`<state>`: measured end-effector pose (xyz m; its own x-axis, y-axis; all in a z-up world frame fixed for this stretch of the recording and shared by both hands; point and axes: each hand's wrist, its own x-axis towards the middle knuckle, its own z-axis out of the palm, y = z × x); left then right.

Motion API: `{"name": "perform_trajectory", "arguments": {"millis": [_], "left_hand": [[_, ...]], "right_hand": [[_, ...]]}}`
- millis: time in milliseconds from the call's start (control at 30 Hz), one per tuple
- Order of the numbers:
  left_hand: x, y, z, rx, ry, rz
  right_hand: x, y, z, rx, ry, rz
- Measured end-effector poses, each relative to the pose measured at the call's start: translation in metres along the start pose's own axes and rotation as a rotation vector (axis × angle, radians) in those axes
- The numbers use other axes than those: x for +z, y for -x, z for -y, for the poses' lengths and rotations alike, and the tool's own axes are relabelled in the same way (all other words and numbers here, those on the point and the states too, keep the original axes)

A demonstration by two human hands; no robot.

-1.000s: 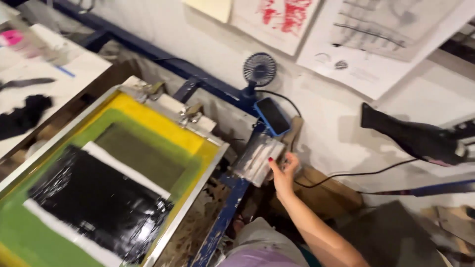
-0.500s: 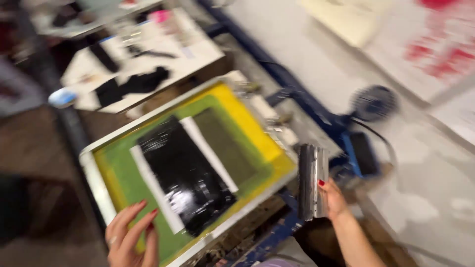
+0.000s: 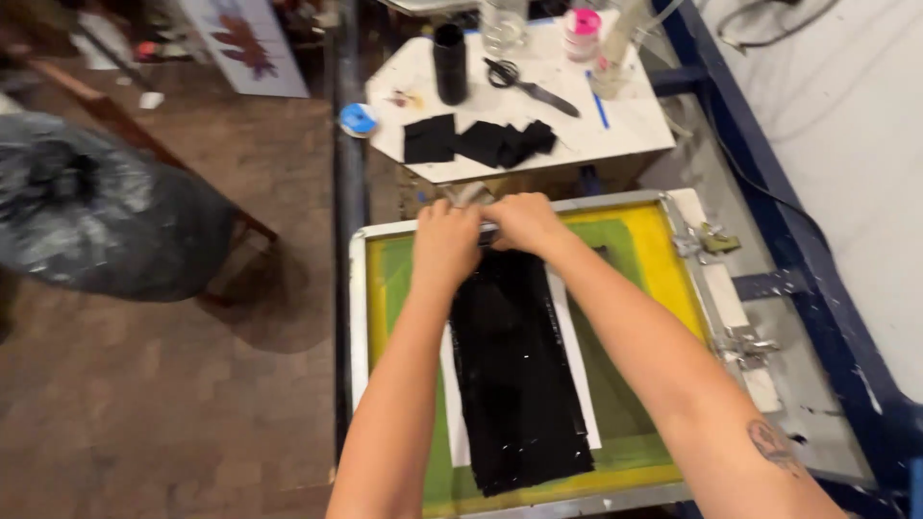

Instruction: The person is screen printing black ink onto white fabric strips using a manual screen printing press and a squeegee.

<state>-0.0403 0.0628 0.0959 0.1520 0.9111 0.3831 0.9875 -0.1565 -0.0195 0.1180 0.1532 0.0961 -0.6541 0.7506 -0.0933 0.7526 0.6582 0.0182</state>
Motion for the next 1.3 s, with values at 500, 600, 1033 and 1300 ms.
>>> {"name": "perform_trajectory", "arguments": {"millis": [500, 600, 1033, 1300], "left_hand": [[0.026, 0.008, 0.003, 0.149, 0.21, 0.544], [0.021, 0.04, -0.012, 0.162, 0.227, 0.564], [-0.046, 0.211, -0.113, 0.284, 0.316, 0.476], [-0.066, 0.25, -0.137, 0.291, 0.231, 0.346]], "right_hand": [[0.034, 0.046, 0.018, -0.057, -0.024, -0.041], [0.039, 0.078, 0.031, -0.071, -0.025, -0.01], [0.044, 0.275, 0.101, -0.112, -0.056, 0.114], [0.054, 0.317, 0.115, -0.16, -0.021, 0.027]]}}
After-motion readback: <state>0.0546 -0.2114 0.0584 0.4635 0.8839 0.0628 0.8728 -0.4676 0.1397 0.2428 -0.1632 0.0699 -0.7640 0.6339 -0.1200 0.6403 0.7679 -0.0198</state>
